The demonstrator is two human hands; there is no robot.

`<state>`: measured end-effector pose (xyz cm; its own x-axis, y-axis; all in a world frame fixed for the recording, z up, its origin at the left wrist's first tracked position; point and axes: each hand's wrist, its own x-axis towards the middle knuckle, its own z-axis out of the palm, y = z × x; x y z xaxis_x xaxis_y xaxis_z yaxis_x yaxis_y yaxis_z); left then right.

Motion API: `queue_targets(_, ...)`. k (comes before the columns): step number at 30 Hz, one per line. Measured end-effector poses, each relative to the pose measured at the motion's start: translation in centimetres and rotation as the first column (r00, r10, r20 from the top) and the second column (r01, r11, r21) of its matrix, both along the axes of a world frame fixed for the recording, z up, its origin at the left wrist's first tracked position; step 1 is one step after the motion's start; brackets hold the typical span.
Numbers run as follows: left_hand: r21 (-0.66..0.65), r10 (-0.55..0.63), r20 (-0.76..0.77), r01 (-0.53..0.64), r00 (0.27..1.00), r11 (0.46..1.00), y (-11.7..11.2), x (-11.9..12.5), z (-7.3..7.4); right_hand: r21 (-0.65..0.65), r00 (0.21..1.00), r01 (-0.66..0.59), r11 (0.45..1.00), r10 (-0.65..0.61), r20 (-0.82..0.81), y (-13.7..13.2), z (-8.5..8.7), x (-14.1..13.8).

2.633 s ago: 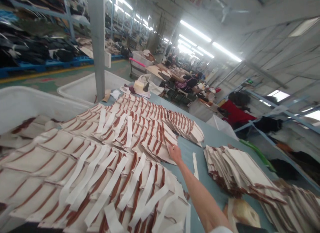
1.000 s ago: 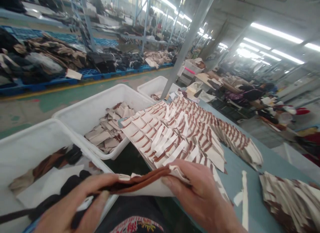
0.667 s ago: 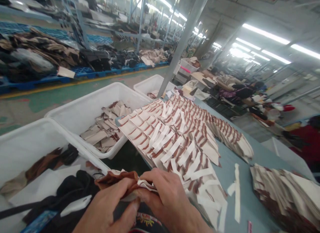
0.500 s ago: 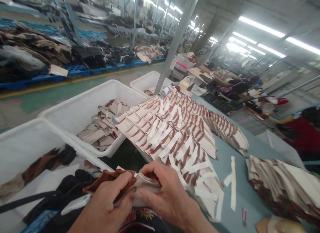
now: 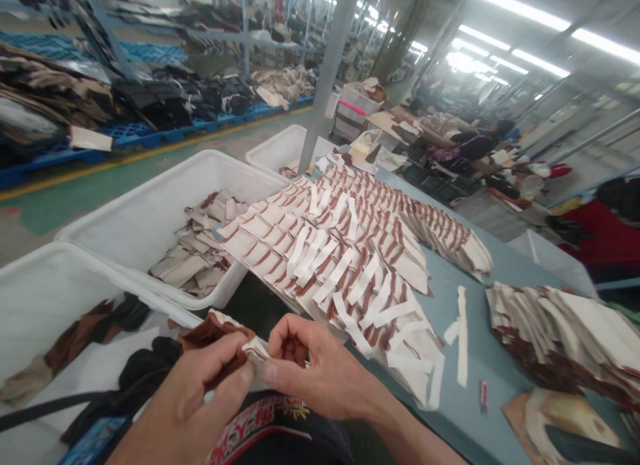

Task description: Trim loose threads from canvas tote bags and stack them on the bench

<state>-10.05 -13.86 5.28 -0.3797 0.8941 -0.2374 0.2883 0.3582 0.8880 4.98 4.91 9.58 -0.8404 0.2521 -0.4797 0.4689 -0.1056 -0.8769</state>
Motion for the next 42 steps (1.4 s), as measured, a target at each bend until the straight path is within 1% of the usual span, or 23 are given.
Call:
queue_targets(2, 0.016, 0.019, 0.022, -0.019, 1.0, 1.0, 0.3, 0.0, 0.3, -0.021, 1.0, 0.0, 1.0, 0.0, -0.006, 0.0, -0.4, -0.4)
queue_targets(5, 0.024, 0.049, 0.082, -0.051, 0.995, 0.998, 0.2, 0.3, 0.2, -0.143, 1.0, -0.01, 0.99, 0.006, -0.031, -0.1, -1.3, -1.0)
queue_targets(7, 0.032, 0.072, 0.053, -0.074, 0.996, 0.997, 0.0, 0.5, 0.1, -0.246, 0.999, -0.021, 0.969, 0.01, -0.045, -0.2, -2.0, -1.3)
queue_targets(10, 0.056, 0.095, -0.049, -0.093, 0.994, 0.994, -0.2, 0.3, 0.3, -0.367, 0.998, -0.051, 0.929, 0.029, -0.064, -0.5, -3.0, -1.7)
queue_targets(11, 0.065, 0.085, -0.06, -0.081, 0.995, 0.995, -0.2, 0.3, 0.4, -0.396, 0.997, -0.061, 0.916, 0.036, -0.07, -0.5, -3.2, -1.8)
queue_targets(13, 0.089, 0.085, -0.032, -0.082, 0.996, 0.993, -0.1, 0.3, 0.8, -0.45, 0.996, -0.08, 0.89, 0.051, -0.076, -0.7, -3.6, -1.9)
queue_targets(14, 0.098, 0.115, -0.004, -0.114, 0.993, 0.989, -0.1, 0.4, 0.9, -0.472, 0.995, -0.086, 0.877, 0.056, -0.077, -0.8, -3.7, -2.0)
queue_targets(16, 0.104, 0.207, 0.058, -0.212, 0.977, 0.972, -0.2, 0.6, 0.9, -0.493, 0.995, -0.085, 0.866, 0.051, -0.083, -1.0, -3.7, -2.1)
queue_targets(17, 0.102, 0.244, 0.087, -0.253, 0.966, 0.962, -0.3, 0.6, 0.8, -0.485, 0.995, -0.077, 0.871, 0.038, -0.09, -1.1, -3.7, -2.1)
queue_targets(19, 0.104, 0.261, 0.13, -0.275, 0.956, 0.956, -0.4, 0.7, 0.4, -0.403, 0.994, -0.054, 0.914, 0.01, -0.11, -1.2, -3.4, -2.1)
queue_targets(21, 0.096, 0.242, 0.157, -0.259, 0.957, 0.961, -0.5, 0.7, 0.0, -0.233, 0.992, -0.046, 0.971, 0.016, -0.127, -1.2, -2.8, -2.0)
queue_targets(22, 0.086, 0.241, 0.165, -0.257, 0.956, 0.963, -0.4, 0.7, -0.1, -0.131, 0.991, -0.049, 0.99, 0.032, -0.128, -1.1, -2.5, -1.9)
queue_targets(24, 0.06, 0.259, 0.171, -0.272, 0.951, 0.96, -0.1, 0.7, -0.1, 0.043, 0.992, -0.061, 0.997, 0.065, -0.106, -1.0, -1.9, -1.8)
queue_targets(25, 0.053, 0.271, 0.164, -0.282, 0.949, 0.958, 0.1, 0.7, -0.1, 0.093, 0.993, -0.068, 0.993, 0.077, -0.092, -1.0, -1.7, -1.8)
queue_targets(26, 0.057, 0.277, 0.15, -0.288, 0.949, 0.956, 0.3, 0.7, -0.1, 0.121, 0.994, -0.071, 0.99, 0.081, -0.079, -1.0, -1.5, -1.8)
queue_targets(28, 0.093, 0.277, 0.115, -0.288, 0.954, 0.953, 0.6, 0.5, -0.4, 0.128, 0.996, -0.063, 0.99, 0.071, -0.061, -0.9, -1.7, -1.8)
queue_targets(30, 0.115, 0.259, 0.096, -0.269, 0.961, 0.956, 0.6, 0.2, -0.8, 0.1, 0.997, -0.047, 0.994, 0.053, -0.056, -0.9, -2.2, -1.8)
queue_targets(32, 0.101, 0.216, 0.102, -0.226, 0.971, 0.969, 0.5, -0.1, -1.3, 0.058, 0.997, -0.035, 0.998, 0.038, -0.068, -0.9, -2.7, -1.8)
queue_targets(34, 0.088, 0.192, 0.12, -0.203, 0.974, 0.975, 0.3, -0.2, -1.4, 0.031, 0.995, -0.027, 0.999, 0.03, -0.092, -0.9, -3.0, -1.8)
queue_targets(35, 0.096, 0.191, 0.132, -0.204, 0.973, 0.974, 0.3, -0.2, -1.3, 0.038, 0.995, -0.022, 0.999, 0.025, -0.098, -1.0, -2.9, -1.8)
queue_targets(37, 0.11, 0.228, 0.154, -0.246, 0.962, 0.963, 0.4, 0.2, -0.8, 0.091, 0.996, -0.006, 0.996, 0.014, -0.087, -1.4, -2.3, -1.8)
queue_targets(39, 0.099, 0.275, 0.163, -0.294, 0.947, 0.951, 0.6, 0.8, 0.0, 0.186, 0.998, 0.018, 0.982, -0.007, -0.064, -1.9, -1.7, -2.0)
queue_targets(42, 0.086, 0.364, 0.116, -0.375, 0.924, 0.923, 0.8, 1.4, 0.7, 0.301, 0.998, 0.048, 0.952, -0.035, -0.048, -2.6, -1.3, -2.2)
